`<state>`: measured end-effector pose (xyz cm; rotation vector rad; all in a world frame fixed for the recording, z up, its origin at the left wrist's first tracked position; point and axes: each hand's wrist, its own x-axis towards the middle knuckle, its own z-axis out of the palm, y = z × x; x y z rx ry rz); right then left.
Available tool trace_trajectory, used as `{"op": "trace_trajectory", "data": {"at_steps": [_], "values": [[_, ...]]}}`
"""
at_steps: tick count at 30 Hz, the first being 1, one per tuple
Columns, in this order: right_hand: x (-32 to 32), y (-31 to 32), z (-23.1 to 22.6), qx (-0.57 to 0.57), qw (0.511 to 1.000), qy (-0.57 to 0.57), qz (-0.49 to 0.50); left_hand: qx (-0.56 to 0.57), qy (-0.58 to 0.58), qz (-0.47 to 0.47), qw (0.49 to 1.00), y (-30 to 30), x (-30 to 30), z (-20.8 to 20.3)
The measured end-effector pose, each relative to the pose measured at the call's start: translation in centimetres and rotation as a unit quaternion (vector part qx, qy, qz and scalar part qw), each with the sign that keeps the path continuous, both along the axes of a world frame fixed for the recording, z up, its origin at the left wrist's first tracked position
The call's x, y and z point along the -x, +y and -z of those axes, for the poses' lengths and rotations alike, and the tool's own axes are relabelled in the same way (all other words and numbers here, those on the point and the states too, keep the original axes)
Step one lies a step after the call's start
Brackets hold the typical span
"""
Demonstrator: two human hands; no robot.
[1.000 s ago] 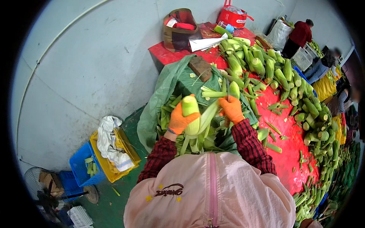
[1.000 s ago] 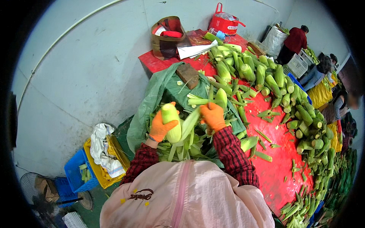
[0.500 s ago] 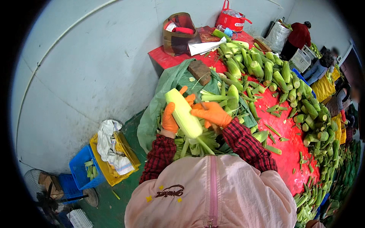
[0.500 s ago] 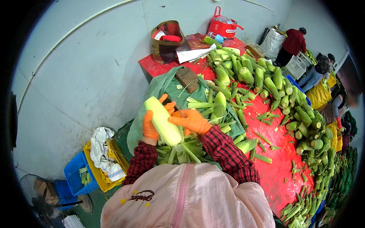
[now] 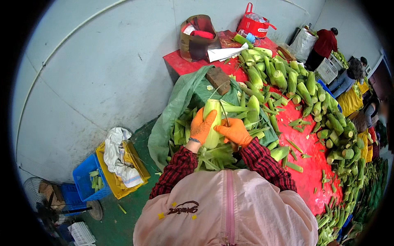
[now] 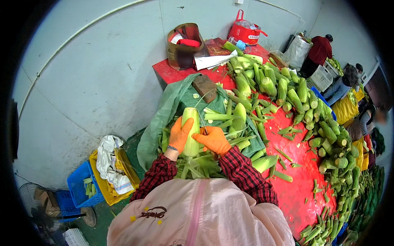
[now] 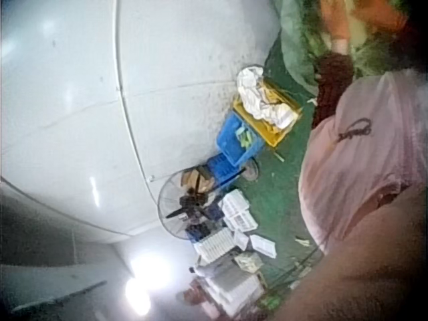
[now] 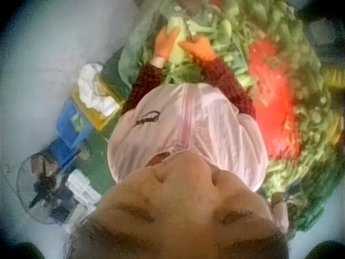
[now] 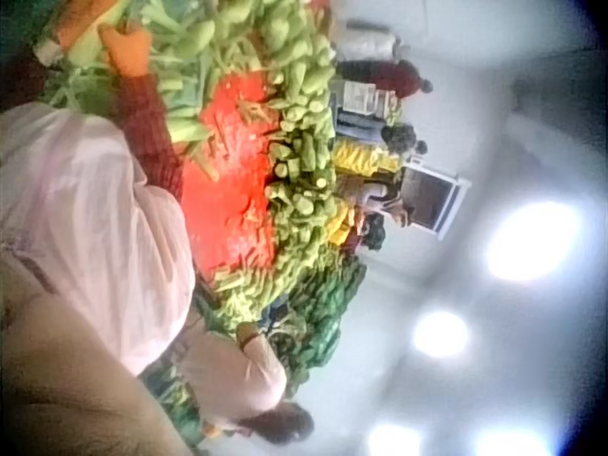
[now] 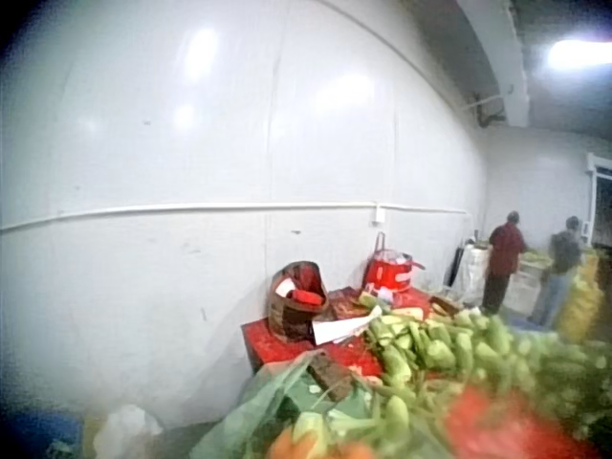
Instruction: The person peels husks from corn cobs using a small knife, cutting the ends off the cobs and discarding the husks into a large bag on a red table.
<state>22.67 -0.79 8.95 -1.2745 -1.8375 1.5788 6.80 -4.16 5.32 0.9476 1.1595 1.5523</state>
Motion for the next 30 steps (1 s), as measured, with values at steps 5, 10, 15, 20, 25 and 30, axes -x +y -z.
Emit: {"op": "trace_trajectory", "data": {"at_steps": [5, 10, 15, 20, 25, 30], "values": [[-0.6, 0.2, 1.6, 0.004, 0.998, 0.046, 0.035, -0.039, -0.004, 0.030, 0.999, -0.5, -0.5, 0.2], [-1.4, 0.6, 3.2, 0.061, 0.985, 0.146, 0.063, -0.035, -0.069, 0.069, 0.995, -0.2, 0.2, 2.2], [-4.2, 3.5, 5.2, 0.075, 0.961, 0.193, 0.184, -0.058, -0.196, 0.134, 0.970, -0.1, 0.8, 2.0], [-5.2, 4.2, 3.5, -0.091, 0.980, -0.056, 0.167, -0.026, -0.207, 0.105, 0.972, -0.4, 1.8, 3.1], [-0.7, 0.9, -2.8, -0.028, 0.995, 0.045, 0.080, 0.003, 0.047, -0.019, 0.999, -0.9, 0.1, 1.7], [0.1, 1.0, -1.4, -0.061, 0.992, 0.095, 0.057, -0.062, 0.076, -0.010, 0.995, -0.9, -0.8, 2.4]]}}
